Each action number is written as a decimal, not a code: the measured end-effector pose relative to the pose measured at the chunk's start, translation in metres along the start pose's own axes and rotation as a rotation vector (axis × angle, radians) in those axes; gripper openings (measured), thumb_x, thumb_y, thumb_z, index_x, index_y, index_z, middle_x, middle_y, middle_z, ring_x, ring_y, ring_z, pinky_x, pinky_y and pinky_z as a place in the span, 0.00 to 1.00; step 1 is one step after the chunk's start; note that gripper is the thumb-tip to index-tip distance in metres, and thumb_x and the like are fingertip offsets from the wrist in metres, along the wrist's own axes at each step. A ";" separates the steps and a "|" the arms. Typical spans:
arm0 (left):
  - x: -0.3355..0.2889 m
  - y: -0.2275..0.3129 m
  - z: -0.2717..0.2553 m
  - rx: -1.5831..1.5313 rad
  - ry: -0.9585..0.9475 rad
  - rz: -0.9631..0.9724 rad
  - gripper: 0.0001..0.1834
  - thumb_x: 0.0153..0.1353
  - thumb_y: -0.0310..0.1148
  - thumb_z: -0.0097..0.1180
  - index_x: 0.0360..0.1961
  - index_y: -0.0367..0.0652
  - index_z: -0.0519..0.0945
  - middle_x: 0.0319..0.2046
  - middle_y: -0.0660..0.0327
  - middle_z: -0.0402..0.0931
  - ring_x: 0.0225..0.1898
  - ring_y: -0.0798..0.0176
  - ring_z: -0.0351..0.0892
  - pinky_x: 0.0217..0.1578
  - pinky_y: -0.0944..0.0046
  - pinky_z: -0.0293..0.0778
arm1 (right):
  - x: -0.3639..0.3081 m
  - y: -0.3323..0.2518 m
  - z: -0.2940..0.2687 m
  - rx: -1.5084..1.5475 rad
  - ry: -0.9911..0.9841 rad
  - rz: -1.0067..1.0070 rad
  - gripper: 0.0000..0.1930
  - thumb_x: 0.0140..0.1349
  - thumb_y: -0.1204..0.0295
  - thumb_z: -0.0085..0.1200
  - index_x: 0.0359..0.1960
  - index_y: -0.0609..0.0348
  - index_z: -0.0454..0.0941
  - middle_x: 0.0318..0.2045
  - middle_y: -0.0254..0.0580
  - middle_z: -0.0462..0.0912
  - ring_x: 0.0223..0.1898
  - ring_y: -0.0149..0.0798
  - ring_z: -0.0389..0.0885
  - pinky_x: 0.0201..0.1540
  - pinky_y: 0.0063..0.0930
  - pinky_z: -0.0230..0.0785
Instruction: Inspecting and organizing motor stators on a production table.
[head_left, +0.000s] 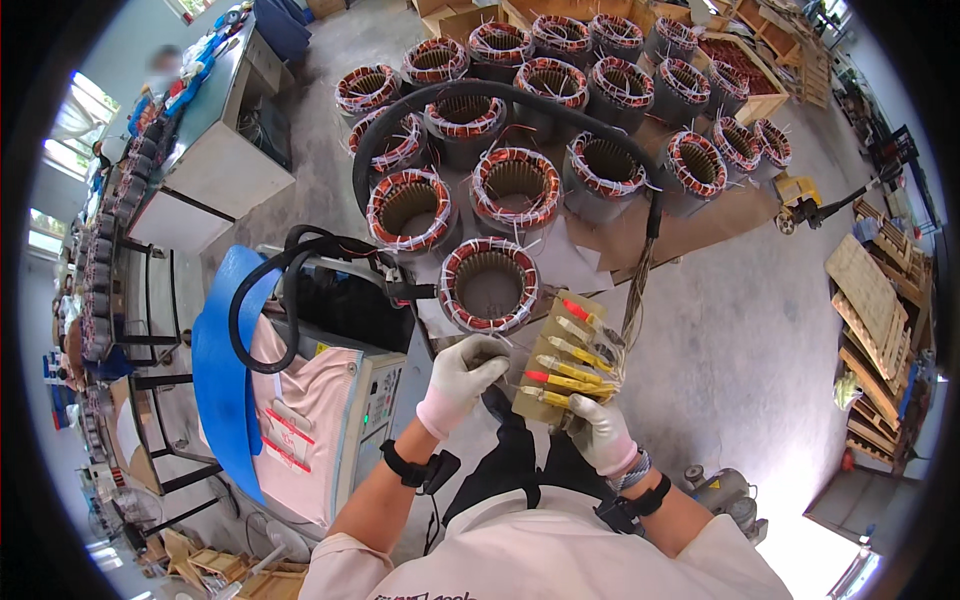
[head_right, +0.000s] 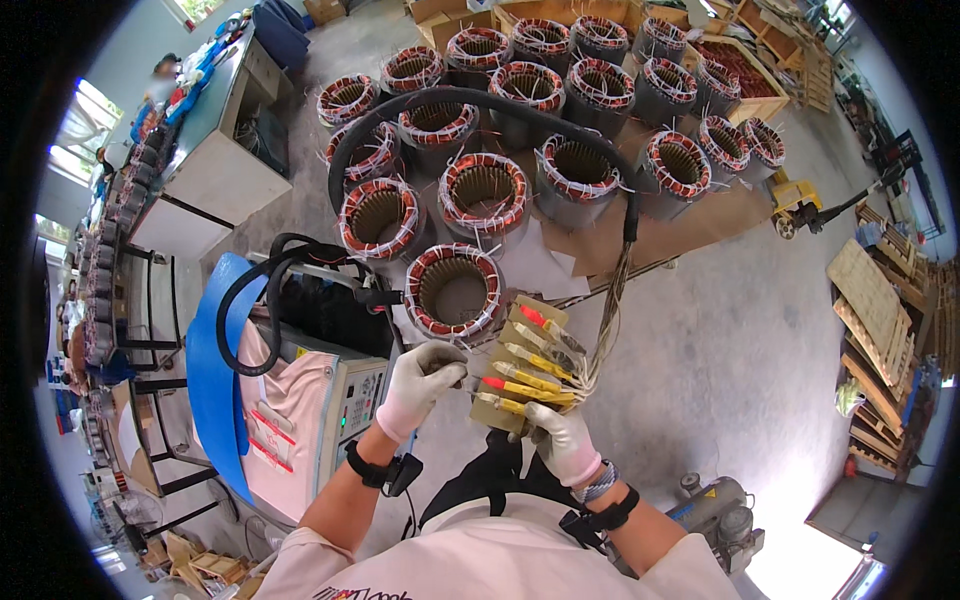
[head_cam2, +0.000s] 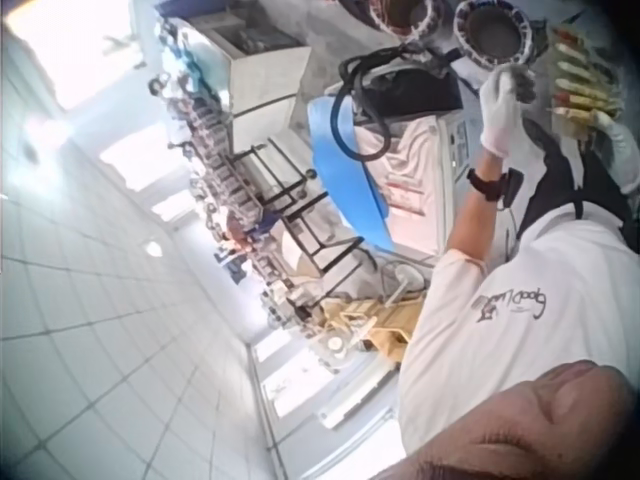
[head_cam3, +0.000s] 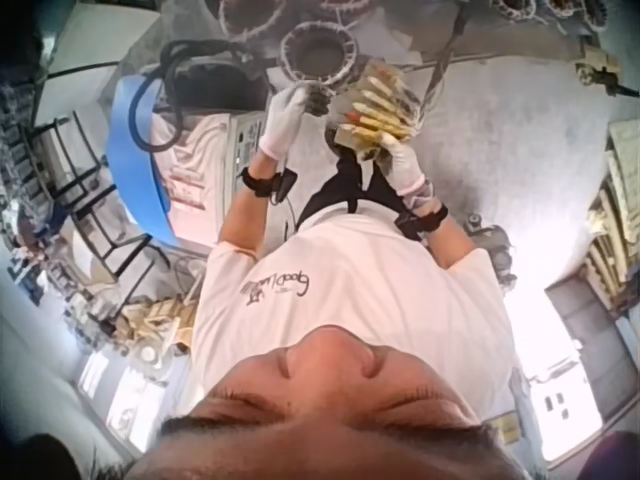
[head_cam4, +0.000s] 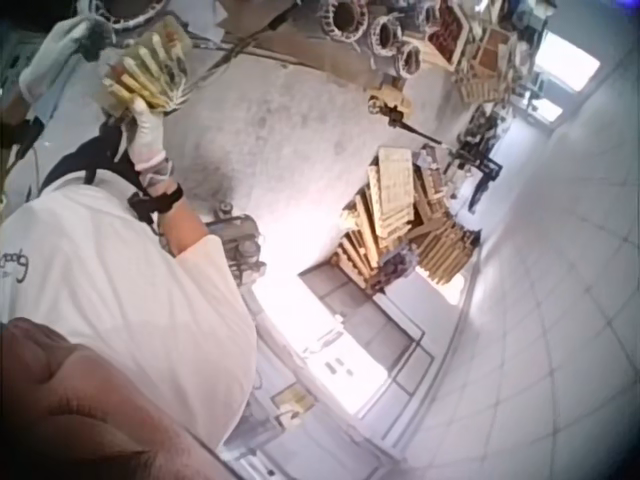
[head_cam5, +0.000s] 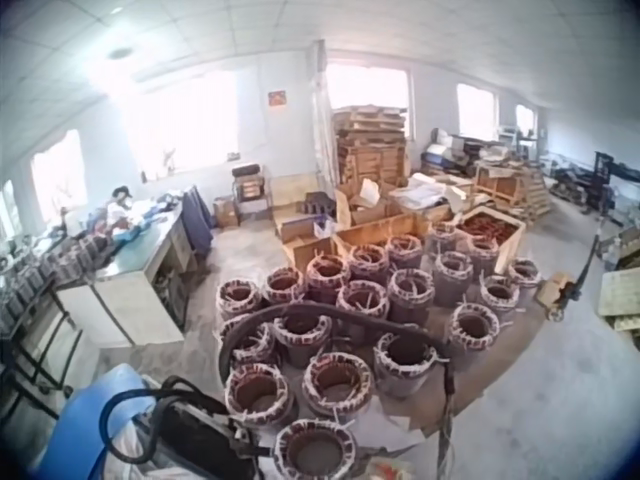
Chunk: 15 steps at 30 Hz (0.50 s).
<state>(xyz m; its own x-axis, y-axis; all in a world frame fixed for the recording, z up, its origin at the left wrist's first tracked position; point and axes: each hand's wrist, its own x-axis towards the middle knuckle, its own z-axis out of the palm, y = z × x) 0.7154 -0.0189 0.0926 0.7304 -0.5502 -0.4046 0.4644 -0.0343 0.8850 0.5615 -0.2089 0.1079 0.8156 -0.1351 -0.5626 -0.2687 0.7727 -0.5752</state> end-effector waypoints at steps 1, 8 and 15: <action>0.000 0.000 0.001 -0.031 0.004 0.006 0.10 0.63 0.22 0.61 0.45 0.32 0.81 0.36 0.62 0.82 0.37 0.72 0.81 0.39 0.70 0.78 | 0.000 0.002 -0.004 -0.039 0.006 0.000 0.23 0.65 0.71 0.60 0.61 0.60 0.72 0.46 0.41 0.84 0.33 0.34 0.84 0.34 0.28 0.79; 0.003 -0.007 0.002 0.034 -0.009 0.051 0.09 0.63 0.22 0.60 0.44 0.32 0.81 0.34 0.64 0.81 0.36 0.73 0.80 0.39 0.70 0.78 | 0.001 -0.002 0.017 -0.037 0.044 -0.069 0.23 0.66 0.72 0.59 0.61 0.61 0.70 0.45 0.41 0.84 0.31 0.33 0.84 0.32 0.27 0.80; -0.010 0.003 0.009 0.128 0.083 0.086 0.14 0.65 0.21 0.56 0.51 0.32 0.77 0.39 0.61 0.81 0.37 0.72 0.80 0.39 0.69 0.78 | -0.003 -0.001 0.011 -0.016 -0.043 -0.072 0.27 0.67 0.67 0.61 0.66 0.59 0.68 0.54 0.42 0.81 0.47 0.36 0.84 0.39 0.32 0.82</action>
<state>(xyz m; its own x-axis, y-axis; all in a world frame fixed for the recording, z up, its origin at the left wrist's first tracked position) 0.7046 -0.0212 0.1013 0.8061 -0.4849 -0.3393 0.3351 -0.0986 0.9370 0.5647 -0.2027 0.1172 0.8542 -0.1633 -0.4936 -0.2163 0.7518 -0.6229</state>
